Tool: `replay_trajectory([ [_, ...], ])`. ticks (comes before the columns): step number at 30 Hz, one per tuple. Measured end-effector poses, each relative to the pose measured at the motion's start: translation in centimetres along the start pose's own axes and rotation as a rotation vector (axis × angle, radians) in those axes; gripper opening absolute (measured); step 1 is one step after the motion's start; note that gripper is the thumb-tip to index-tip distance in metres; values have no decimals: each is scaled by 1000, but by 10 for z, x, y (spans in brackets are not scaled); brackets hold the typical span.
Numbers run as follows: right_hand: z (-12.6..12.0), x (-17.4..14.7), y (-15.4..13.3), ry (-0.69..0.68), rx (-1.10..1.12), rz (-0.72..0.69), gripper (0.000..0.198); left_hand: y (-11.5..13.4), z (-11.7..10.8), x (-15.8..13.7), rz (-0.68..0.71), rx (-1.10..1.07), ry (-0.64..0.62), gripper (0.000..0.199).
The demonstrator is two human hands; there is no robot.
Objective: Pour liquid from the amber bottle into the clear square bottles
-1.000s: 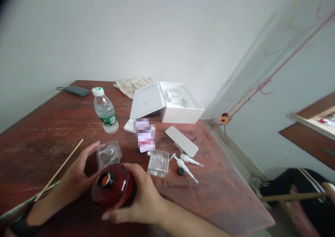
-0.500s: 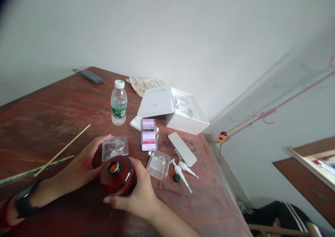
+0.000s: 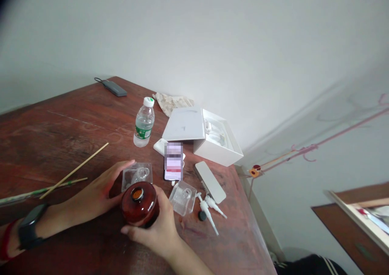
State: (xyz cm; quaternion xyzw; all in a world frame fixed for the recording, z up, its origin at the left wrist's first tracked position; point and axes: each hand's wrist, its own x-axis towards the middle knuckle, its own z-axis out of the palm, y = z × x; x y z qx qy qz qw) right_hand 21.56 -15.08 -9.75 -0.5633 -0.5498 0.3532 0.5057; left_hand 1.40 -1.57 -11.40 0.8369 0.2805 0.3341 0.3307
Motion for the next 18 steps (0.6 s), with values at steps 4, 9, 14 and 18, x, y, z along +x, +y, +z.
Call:
replay_trajectory([
  [4, 0, 0, 2, -2, -11, -1, 87, 7, -5, 1, -20, -24, -6, 70],
  [9, -1, 0, -1, -14, -10, 29, 91, 8, -7, 0, -51, -28, -49, 73],
  [14, 0, 0, -3, -32, 24, 41, 92, 3, -3, -1, -44, -47, -58, 74],
  [18, 0, 1, -3, -36, 58, 41, 96, 3, -3, -1, -47, -39, -42, 73],
])
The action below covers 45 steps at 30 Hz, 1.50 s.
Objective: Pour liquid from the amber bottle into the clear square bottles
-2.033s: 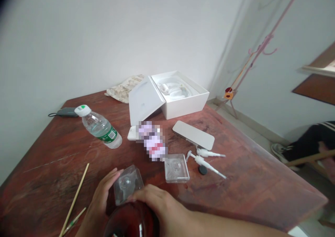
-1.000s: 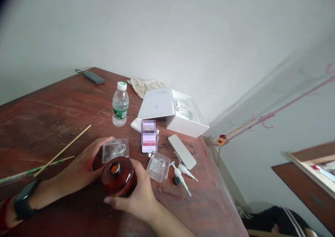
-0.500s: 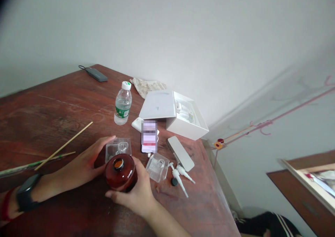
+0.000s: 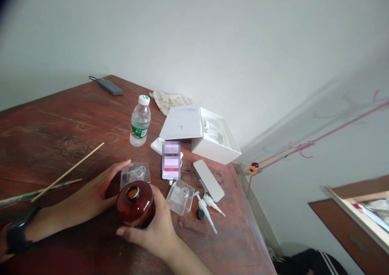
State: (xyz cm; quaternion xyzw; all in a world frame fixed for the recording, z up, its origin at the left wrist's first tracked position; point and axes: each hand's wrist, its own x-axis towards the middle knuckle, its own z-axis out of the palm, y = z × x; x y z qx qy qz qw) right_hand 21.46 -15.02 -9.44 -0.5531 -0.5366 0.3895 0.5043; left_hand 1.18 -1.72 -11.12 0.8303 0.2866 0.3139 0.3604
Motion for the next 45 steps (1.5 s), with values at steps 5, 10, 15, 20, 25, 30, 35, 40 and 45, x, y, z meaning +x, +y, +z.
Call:
replay_trajectory([
  [5, -1, 0, -1, -5, 4, -15, 87, 1, -2, 0, -8, 13, 0, 73],
  [10, -2, 1, -2, -10, 1, -13, 91, -8, 5, 1, 14, -6, 23, 75],
  [15, -2, 1, 0, -7, -39, -41, 91, -12, 6, 2, -35, -13, -29, 82],
  [20, -3, 1, 3, -26, -28, -58, 88, -14, 4, 1, -43, -32, -40, 82],
  [25, -4, 2, 2, -27, -24, -67, 87, -19, 6, 0, -24, -31, -37, 81],
  [30, -4, 1, 3, -31, -17, -72, 87, -10, 1, 5, -25, -5, -45, 81],
  [35, -4, -1, 5, -29, -3, -50, 88, 7, -12, 8, -39, 60, -42, 76],
  [40, -4, 0, 7, -20, -45, -65, 86, 8, -14, 6, -11, 129, -27, 77],
  [45, -4, -2, 8, -15, -57, -78, 85, 3, -13, 8, 23, 156, -42, 72],
])
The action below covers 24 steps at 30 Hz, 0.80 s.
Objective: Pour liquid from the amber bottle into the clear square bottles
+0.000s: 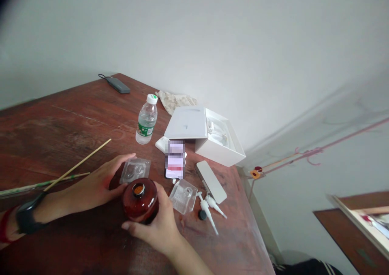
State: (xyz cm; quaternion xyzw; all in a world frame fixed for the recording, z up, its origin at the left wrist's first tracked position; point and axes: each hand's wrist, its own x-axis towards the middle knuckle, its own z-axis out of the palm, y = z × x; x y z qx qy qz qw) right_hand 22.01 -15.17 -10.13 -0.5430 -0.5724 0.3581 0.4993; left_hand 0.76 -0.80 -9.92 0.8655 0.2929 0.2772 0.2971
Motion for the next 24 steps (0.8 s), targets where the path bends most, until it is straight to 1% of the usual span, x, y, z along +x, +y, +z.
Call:
replay_trajectory([
  [3, -1, -1, -1, -7, 4, -7, 85, 0, 0, 1, 3, 1, 6, 71],
  [10, -1, 1, -3, -1, -8, -10, 86, -1, -2, 0, -19, 33, -54, 75],
  [17, 0, 1, -7, 2, -26, 36, 85, 0, -5, 0, -23, 68, -57, 74],
  [24, 0, 3, -9, -5, -19, 35, 81, -2, -4, 1, -48, 81, -105, 79],
])
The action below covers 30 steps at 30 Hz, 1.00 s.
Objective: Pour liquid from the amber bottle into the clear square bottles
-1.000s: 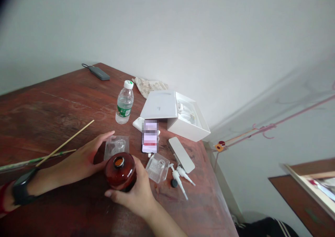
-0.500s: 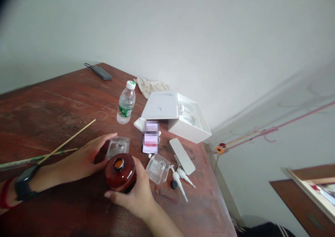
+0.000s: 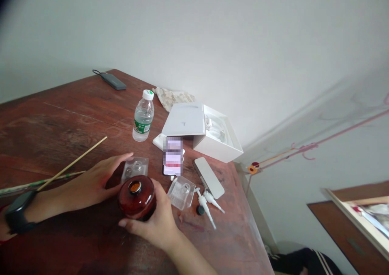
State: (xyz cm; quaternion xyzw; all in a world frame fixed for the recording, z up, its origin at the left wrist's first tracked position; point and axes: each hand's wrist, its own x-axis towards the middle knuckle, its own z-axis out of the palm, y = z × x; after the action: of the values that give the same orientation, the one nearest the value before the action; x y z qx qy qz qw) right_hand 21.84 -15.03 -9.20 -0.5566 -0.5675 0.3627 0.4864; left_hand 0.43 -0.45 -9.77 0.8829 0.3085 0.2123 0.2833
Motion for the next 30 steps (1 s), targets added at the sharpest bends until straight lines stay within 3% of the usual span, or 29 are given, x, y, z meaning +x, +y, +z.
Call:
replay_trajectory([
  [12, -1, 1, -4, -8, 2, 1, 86, -6, 8, -4, -20, 83, -6, 82],
  [20, 3, -2, 5, 17, -19, 32, 101, -44, 32, -10, 55, 179, 94, 92],
  [30, 2, 4, 11, 25, -148, -66, 114, -64, 36, -3, 93, 269, 44, 98],
])
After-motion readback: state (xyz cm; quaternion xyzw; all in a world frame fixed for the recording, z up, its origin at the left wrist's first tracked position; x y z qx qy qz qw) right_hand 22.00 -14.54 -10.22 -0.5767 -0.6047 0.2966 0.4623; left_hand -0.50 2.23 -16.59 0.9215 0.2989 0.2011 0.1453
